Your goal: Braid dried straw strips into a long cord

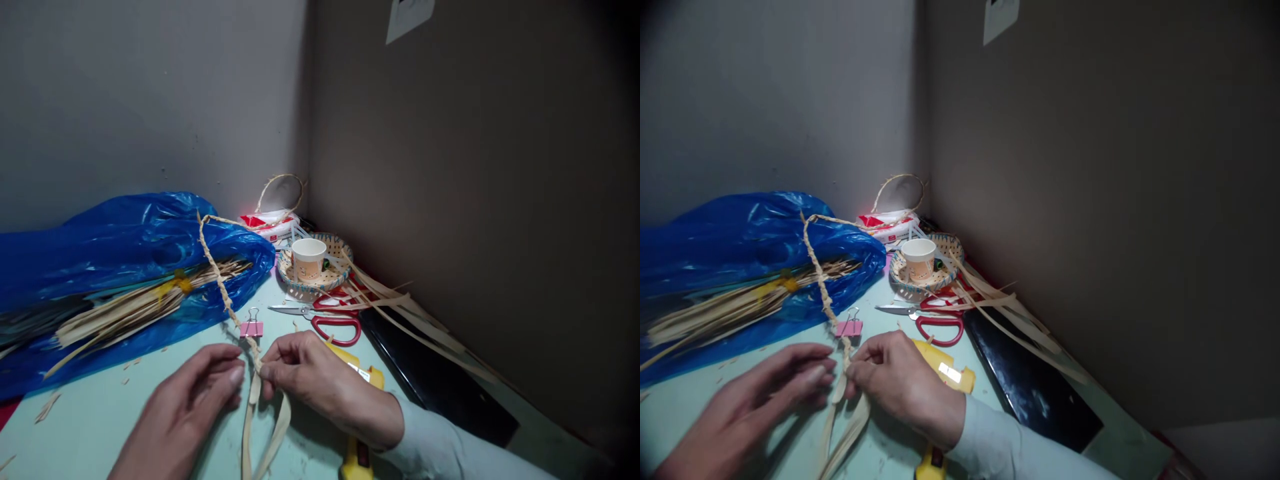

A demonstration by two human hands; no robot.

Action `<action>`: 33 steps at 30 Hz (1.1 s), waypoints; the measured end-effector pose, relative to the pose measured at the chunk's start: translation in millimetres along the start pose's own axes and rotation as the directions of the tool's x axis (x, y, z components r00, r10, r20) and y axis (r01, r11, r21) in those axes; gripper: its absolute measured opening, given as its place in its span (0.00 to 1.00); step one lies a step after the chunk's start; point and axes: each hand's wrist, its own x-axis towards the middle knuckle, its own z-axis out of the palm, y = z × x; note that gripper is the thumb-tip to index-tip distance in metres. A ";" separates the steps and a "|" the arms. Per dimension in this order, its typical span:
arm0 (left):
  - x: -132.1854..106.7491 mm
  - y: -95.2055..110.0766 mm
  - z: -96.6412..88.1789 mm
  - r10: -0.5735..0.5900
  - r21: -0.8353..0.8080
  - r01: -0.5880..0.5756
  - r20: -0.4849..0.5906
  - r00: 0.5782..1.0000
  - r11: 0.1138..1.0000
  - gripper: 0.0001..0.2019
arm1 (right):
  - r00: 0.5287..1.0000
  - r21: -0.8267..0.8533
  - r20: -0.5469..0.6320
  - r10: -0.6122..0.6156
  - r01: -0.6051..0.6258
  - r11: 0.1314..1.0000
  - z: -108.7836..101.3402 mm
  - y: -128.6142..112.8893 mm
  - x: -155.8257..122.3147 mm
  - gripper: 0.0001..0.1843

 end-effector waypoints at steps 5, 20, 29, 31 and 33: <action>11.7 -7.8 6.9 -0.182 -0.318 0.357 0.468 0.865 0.878 0.11 | 0.999 -0.072 0.024 -0.032 0.033 0.997 -1.8 2.0 -0.5 0.10; 15.4 -24.0 13.4 -0.133 -0.204 0.181 0.229 0.964 0.962 0.20 | 0.996 -0.602 0.027 -0.082 0.082 0.794 -2.7 -10.1 -15.1 0.12; 16.9 -32.8 13.7 -0.206 -0.219 0.270 0.273 0.940 0.938 0.20 | 0.997 -0.700 0.023 -0.069 0.066 0.711 -5.0 -17.3 -16.8 0.16; 16.4 -30.8 14.1 -0.212 -0.216 0.276 0.279 0.937 0.937 0.19 | 0.995 -0.747 0.003 -0.097 0.067 0.661 -2.2 -16.0 -18.4 0.16; 15.1 -28.0 14.5 -0.231 -0.231 0.294 0.264 0.936 0.927 0.18 | 0.991 -0.796 -0.005 -0.136 0.078 0.600 1.6 -14.1 -19.8 0.17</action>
